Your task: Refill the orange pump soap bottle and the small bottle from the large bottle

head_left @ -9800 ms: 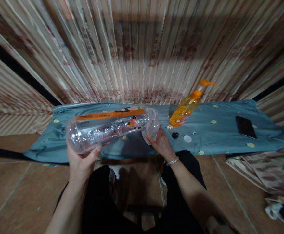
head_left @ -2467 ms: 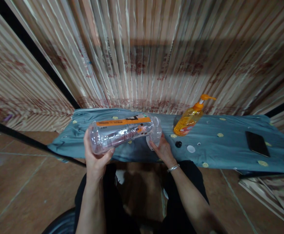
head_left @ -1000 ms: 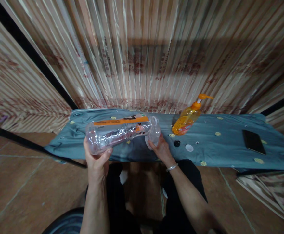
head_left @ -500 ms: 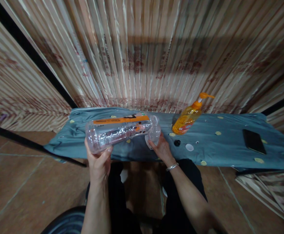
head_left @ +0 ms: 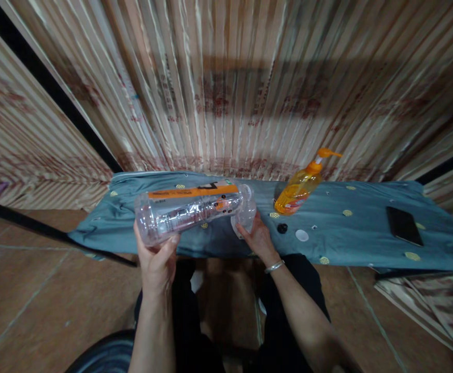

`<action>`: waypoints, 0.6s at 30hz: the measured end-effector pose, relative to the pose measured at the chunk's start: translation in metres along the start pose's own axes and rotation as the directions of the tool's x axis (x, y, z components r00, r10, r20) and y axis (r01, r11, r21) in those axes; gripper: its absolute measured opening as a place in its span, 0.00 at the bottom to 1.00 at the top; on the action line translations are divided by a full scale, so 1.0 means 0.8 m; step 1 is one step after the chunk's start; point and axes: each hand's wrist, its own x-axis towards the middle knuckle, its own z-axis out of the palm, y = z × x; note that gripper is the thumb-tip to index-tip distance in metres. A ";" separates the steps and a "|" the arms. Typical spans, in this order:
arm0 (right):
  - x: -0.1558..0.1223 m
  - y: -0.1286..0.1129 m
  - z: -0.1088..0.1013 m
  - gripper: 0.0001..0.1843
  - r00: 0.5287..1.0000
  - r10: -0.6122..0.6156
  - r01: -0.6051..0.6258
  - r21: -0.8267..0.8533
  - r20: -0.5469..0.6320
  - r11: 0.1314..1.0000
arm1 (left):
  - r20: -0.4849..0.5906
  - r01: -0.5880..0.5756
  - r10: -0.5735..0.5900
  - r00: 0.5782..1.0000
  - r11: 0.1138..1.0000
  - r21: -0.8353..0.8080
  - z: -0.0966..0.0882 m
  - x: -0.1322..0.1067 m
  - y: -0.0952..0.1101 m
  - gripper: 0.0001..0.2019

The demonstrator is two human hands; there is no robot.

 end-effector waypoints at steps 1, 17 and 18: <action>0.000 0.000 0.000 0.39 1.000 -0.001 0.001 0.006 -0.001 1.000 | -0.003 -0.003 0.003 1.000 1.000 0.002 0.001 0.000 0.001 0.46; 0.000 -0.004 -0.001 0.39 0.999 0.042 -0.042 0.014 0.016 0.999 | 0.009 -0.044 0.043 0.999 0.999 0.029 0.005 -0.002 0.003 0.48; 0.000 -0.004 -0.002 0.38 0.999 0.041 -0.042 0.011 0.020 0.999 | 0.014 -0.064 0.063 0.998 0.997 0.047 0.004 -0.001 0.002 0.48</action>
